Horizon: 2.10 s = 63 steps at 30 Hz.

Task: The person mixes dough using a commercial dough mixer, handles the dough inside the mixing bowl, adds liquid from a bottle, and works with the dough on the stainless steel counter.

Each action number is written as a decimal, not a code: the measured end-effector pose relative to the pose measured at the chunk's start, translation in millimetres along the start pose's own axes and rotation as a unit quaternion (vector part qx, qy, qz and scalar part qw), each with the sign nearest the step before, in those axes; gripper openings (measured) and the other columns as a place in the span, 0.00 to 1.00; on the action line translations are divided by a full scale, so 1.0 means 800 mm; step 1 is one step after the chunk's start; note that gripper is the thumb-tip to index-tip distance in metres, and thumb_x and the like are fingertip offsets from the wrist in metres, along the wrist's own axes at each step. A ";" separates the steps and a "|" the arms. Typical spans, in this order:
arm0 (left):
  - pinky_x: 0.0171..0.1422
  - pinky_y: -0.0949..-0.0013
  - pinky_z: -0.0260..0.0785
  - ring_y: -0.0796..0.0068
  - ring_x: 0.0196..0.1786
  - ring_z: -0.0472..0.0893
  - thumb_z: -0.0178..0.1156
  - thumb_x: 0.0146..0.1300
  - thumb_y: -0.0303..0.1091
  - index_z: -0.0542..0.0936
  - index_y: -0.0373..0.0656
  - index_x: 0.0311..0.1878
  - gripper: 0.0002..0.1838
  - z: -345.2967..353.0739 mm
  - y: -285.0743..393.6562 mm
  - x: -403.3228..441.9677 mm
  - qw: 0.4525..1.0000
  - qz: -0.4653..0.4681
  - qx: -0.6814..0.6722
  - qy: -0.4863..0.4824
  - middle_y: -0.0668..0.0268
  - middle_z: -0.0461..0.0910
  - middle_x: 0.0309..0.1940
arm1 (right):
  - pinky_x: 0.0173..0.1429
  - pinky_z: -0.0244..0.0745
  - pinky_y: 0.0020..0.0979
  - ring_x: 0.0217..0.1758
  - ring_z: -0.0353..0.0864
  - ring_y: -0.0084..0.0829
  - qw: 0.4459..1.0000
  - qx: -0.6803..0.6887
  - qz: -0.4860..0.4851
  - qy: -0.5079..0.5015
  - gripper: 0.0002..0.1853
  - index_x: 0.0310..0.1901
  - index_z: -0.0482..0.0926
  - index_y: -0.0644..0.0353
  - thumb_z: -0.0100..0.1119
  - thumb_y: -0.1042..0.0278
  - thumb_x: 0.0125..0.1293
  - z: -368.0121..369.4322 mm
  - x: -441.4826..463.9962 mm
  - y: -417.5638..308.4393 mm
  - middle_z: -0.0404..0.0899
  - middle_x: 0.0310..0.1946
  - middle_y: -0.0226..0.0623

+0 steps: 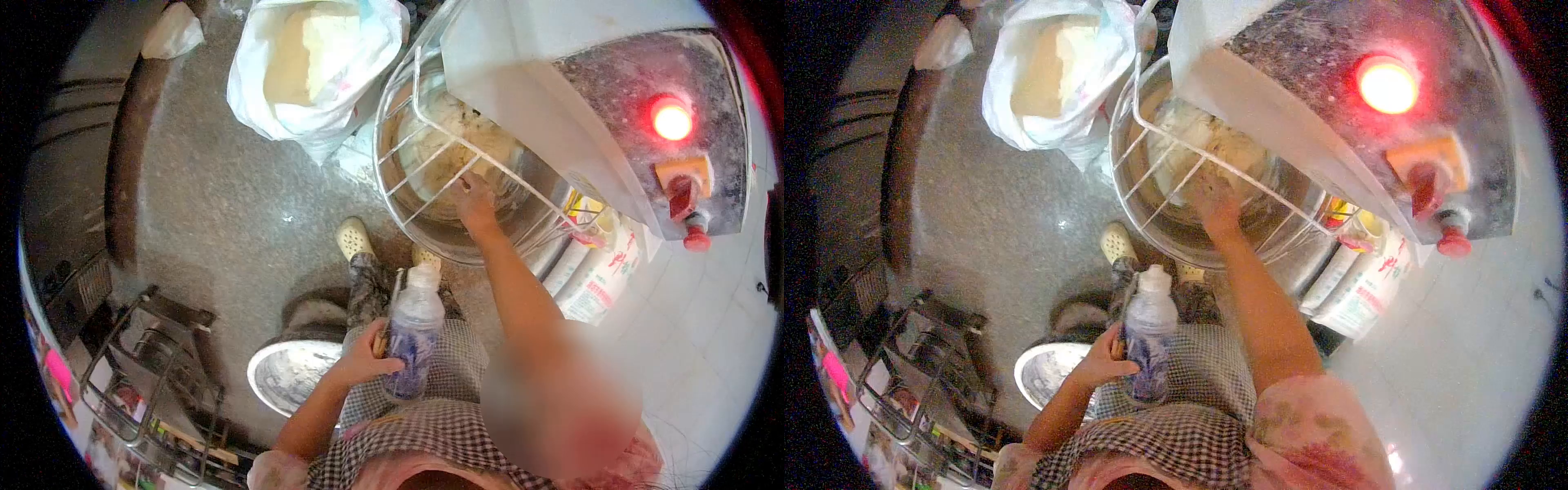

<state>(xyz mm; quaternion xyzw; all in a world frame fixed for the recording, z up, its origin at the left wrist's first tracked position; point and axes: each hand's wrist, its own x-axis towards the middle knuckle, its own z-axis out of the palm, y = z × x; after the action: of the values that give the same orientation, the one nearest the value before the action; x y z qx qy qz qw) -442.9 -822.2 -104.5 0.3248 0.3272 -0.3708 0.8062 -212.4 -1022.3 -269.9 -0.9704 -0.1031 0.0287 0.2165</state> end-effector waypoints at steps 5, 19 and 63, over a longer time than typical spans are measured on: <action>0.58 0.66 0.62 0.70 0.53 0.69 0.74 0.37 0.34 0.58 0.35 0.60 0.47 -0.024 -0.015 -0.010 0.994 0.045 -0.100 0.019 0.60 0.69 0.52 | 0.44 0.71 0.42 0.42 0.74 0.42 0.888 0.254 0.377 -0.072 0.17 0.48 0.69 0.60 0.53 0.64 0.58 0.001 0.009 -0.003 0.72 0.44 0.42; 0.55 0.66 0.66 0.70 0.49 0.74 0.75 0.33 0.39 0.61 0.35 0.58 0.47 -0.029 0.016 -0.017 0.991 0.045 -0.109 0.064 0.61 0.73 0.47 | 0.51 0.72 0.39 0.45 0.73 0.36 0.572 0.778 0.197 -0.168 0.22 0.54 0.63 0.63 0.53 0.71 0.58 0.053 0.125 0.009 0.70 0.44 0.45; 0.54 0.65 0.68 0.68 0.48 0.75 0.75 0.31 0.44 0.61 0.34 0.57 0.49 -0.042 0.011 -0.011 0.987 0.051 -0.128 0.086 0.61 0.73 0.47 | 0.50 0.67 0.40 0.43 0.74 0.43 0.965 0.087 -0.052 -0.244 0.16 0.44 0.72 0.65 0.46 0.61 0.63 0.087 0.037 -0.034 0.74 0.37 0.51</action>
<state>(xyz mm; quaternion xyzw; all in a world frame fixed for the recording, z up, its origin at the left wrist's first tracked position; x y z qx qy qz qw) -450.5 -788.3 -114.6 0.2656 0.4232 -0.2552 0.8278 -195.6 -963.3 -321.9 -0.9048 -0.2002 0.2621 0.2694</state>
